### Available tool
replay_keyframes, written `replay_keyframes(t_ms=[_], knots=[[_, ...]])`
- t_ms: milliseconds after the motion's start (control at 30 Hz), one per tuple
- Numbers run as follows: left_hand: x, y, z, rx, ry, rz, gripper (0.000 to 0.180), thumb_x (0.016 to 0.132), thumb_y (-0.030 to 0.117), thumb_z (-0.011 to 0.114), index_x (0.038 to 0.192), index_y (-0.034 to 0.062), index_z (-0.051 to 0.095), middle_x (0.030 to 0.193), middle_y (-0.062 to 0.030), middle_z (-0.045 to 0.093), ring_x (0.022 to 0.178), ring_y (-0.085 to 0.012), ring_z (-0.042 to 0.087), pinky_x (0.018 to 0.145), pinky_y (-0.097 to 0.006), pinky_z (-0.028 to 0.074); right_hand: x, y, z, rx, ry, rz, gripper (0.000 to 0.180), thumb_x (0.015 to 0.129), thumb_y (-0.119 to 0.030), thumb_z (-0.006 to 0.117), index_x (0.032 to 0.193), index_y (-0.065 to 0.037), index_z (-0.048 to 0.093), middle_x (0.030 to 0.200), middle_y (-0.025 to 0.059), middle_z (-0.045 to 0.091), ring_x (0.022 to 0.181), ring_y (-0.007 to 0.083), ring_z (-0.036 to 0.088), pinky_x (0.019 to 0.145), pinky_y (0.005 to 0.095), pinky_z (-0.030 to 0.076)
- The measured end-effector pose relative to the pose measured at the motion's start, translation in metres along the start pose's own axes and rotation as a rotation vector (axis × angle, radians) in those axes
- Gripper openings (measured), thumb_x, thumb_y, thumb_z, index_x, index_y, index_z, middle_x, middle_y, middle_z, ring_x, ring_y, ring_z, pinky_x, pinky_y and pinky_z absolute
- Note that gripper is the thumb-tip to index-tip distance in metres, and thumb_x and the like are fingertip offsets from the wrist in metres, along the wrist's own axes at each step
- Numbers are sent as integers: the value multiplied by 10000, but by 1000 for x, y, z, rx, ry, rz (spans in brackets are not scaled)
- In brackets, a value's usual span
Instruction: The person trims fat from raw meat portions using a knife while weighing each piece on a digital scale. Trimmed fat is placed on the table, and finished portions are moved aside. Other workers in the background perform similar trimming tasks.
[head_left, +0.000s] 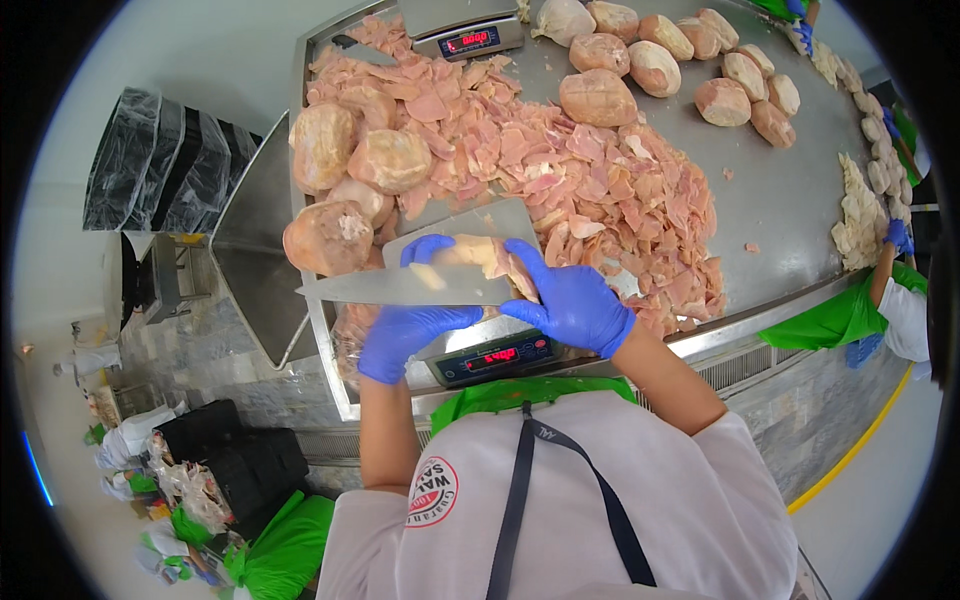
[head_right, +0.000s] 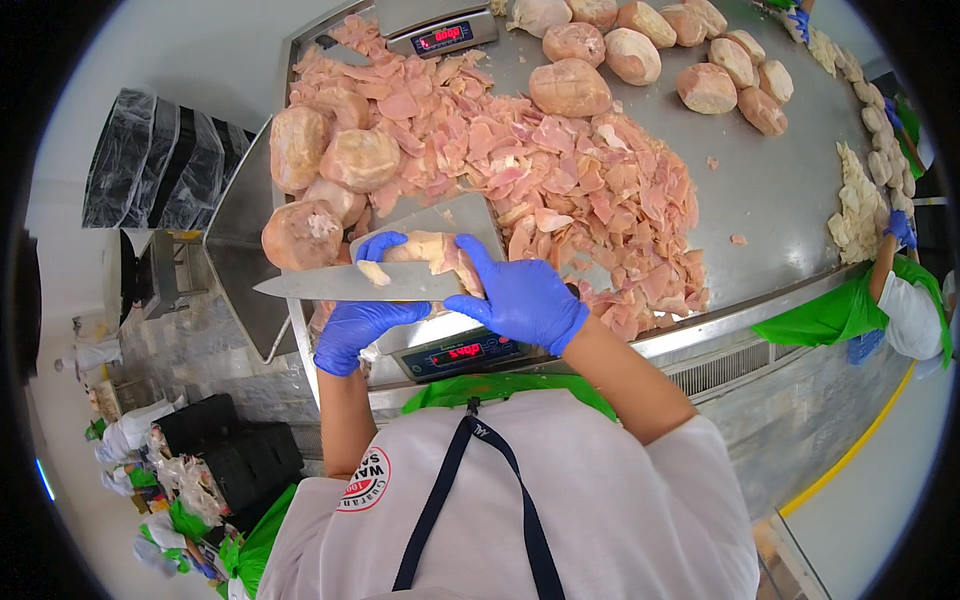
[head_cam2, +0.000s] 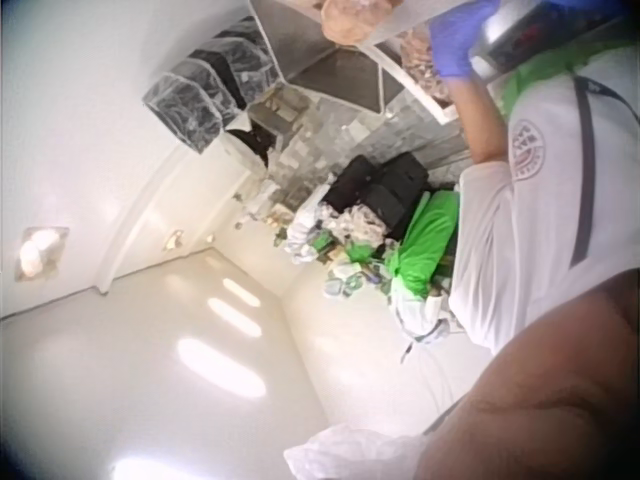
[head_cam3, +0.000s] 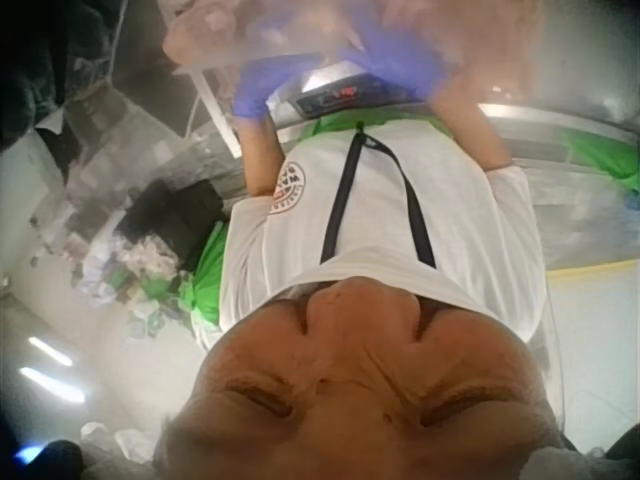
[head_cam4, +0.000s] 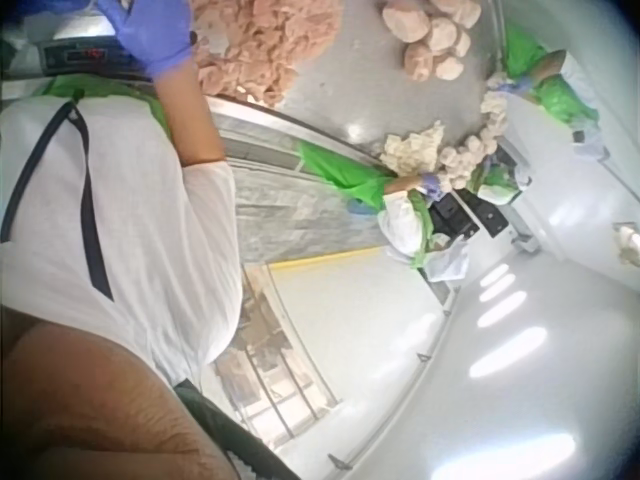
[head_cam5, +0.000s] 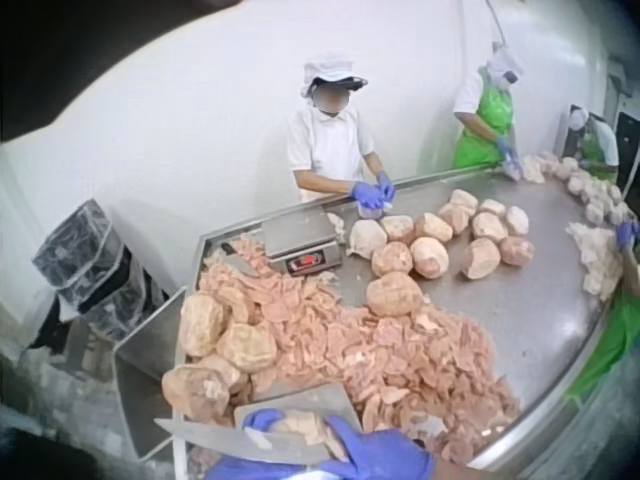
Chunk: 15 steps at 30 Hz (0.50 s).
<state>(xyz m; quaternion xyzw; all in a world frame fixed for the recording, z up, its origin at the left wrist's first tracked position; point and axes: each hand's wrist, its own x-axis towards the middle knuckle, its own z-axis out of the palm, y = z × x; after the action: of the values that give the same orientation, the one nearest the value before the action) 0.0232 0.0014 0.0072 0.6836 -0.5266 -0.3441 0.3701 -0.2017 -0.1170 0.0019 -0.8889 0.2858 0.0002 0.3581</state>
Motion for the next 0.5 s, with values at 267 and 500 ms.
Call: replay_keyframes(t_ms=[267, 500], knots=[[-2, 3, 1, -110, 9, -27, 829, 663, 179, 916, 1364, 48, 493, 1335, -100, 502, 1279, -255, 488, 1085, -378, 427, -2, 26, -8, 78, -37, -46, 721, 972, -579, 558, 1474, -101, 358, 835, 241, 687, 769, 450, 679, 687, 525, 527], [6, -7, -1, -119, -14, -166, 984, 644, 170, 924, 1466, 32, 399, 1416, -130, 481, 1317, -267, 484, 1125, -383, 398, 45, -4, -16, 73, -64, 45, 673, 988, -575, 529, 1369, -29, 433, 1056, 259, 695, 949, 444, 683, 797, 518, 533]])
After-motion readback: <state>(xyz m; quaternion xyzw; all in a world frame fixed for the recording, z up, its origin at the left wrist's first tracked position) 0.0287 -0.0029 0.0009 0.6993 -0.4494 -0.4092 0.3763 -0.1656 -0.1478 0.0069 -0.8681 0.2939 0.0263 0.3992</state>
